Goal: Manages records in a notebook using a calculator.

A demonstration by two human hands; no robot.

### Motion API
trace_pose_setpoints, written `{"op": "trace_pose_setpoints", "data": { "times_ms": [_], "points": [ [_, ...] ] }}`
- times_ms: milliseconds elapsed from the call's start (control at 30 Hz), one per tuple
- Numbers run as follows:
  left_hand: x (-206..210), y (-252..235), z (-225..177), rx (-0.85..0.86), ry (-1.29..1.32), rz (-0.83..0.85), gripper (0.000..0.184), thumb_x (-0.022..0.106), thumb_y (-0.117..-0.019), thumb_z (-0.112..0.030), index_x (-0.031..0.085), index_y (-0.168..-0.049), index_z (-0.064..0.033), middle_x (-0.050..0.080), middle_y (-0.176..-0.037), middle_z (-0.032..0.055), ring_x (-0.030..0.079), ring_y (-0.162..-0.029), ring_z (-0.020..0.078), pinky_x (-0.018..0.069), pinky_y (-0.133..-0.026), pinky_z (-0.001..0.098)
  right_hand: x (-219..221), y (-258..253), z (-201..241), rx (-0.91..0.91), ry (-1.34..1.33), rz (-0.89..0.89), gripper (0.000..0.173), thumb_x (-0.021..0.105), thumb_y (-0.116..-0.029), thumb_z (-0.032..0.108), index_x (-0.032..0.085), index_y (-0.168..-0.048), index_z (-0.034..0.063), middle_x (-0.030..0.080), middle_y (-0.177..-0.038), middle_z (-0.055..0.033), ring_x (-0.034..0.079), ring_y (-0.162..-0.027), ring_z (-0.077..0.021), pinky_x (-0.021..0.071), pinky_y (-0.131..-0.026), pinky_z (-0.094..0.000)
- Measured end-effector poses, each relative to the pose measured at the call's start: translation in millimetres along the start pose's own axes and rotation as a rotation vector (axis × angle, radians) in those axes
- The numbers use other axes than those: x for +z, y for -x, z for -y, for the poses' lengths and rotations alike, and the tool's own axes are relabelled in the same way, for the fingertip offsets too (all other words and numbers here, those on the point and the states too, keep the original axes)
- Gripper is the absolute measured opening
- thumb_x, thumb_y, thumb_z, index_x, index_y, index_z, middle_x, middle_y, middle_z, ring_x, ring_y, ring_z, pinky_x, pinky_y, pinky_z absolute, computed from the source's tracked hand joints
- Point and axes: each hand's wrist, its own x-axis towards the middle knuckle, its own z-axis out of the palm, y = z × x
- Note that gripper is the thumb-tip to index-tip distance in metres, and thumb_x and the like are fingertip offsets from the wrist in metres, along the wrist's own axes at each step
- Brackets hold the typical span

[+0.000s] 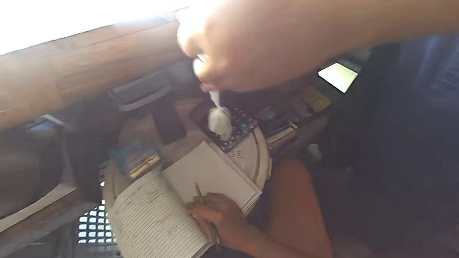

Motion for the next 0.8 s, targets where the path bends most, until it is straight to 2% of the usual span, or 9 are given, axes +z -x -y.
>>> {"op": "trace_pose_setpoints", "data": {
  "times_ms": [67,133,267,467,633,800],
  "points": [
    [3,-4,0,-0.003,0.004,-0.024,0.074,0.043,-0.0981,-0.067,0.070,-0.123,-0.0035,0.065,-0.130,0.0266,0.059,-0.126,0.0471,0.0426,-0.100,0.0704,0,1,-1,0.003,0.019,0.018,0.021,0.061,-0.0963,0.007,0.079,-0.106,0.0038,0.079,-0.108,-0.0093,0.074,-0.107,-0.0288,0.0560,-0.100,-0.0431],
    [4,-11,-1,-0.011,0.027,-0.003,0.076,0.042,-0.0982,-0.068,0.069,-0.125,-0.0024,0.063,-0.134,0.0270,0.056,-0.130,0.0465,0.0390,-0.104,0.0702,1,0,-1,0.012,0.027,0.015,0.021,0.061,-0.0950,0.006,0.079,-0.107,0.0035,0.079,-0.107,-0.0101,0.075,-0.106,-0.0298,0.0564,-0.100,-0.0435],
    [13,-26,2,-0.006,0.099,-0.032,0.073,0.051,-0.0952,-0.068,0.070,-0.122,-0.0031,0.065,-0.131,0.0246,0.058,-0.128,0.0428,0.0406,-0.104,0.0675,1,-1,-1,0.041,0.025,0.014,0.022,0.062,-0.0951,0.006,0.079,-0.108,0.0032,0.078,-0.109,-0.0113,0.074,-0.107,-0.0313,0.0564,-0.100,-0.0446],
    [20,-41,4,0.013,0.101,-0.019,0.075,0.048,-0.0963,-0.068,0.071,-0.120,-0.0005,0.065,-0.131,0.0262,0.057,-0.129,0.0436,0.0392,-0.105,0.0689,2,-2,-2,0.015,0.054,-0.008,0.021,0.062,-0.0945,0.005,0.080,-0.105,0.0027,0.079,-0.106,-0.0103,0.075,-0.105,-0.0293,0.0570,-0.098,-0.0407],
    [21,-43,2,-0.013,0.063,-0.021,0.075,0.048,-0.0966,-0.068,0.071,-0.118,-0.0007,0.066,-0.129,0.0249,0.059,-0.128,0.0416,0.0393,-0.105,0.0675,2,-2,0,0.035,0.053,-0.002,0.022,0.061,-0.0946,0.005,0.080,-0.106,0.0028,0.078,-0.108,-0.0108,0.075,-0.106,-0.0298,0.0564,-0.099,-0.0411],
    [16,-37,0,-0.003,0.053,-0.003,0.076,0.045,-0.0973,-0.068,0.072,-0.118,0.0001,0.066,-0.131,0.0236,0.058,-0.130,0.0397,0.0391,-0.106,0.0658,2,1,-5,-0.063,-0.086,-0.147,0.020,0.062,-0.0948,0.009,0.077,-0.101,-0.0027,0.078,-0.100,-0.0150,0.076,-0.101,-0.0268,0.0582,-0.095,-0.0356]
  ]
}}
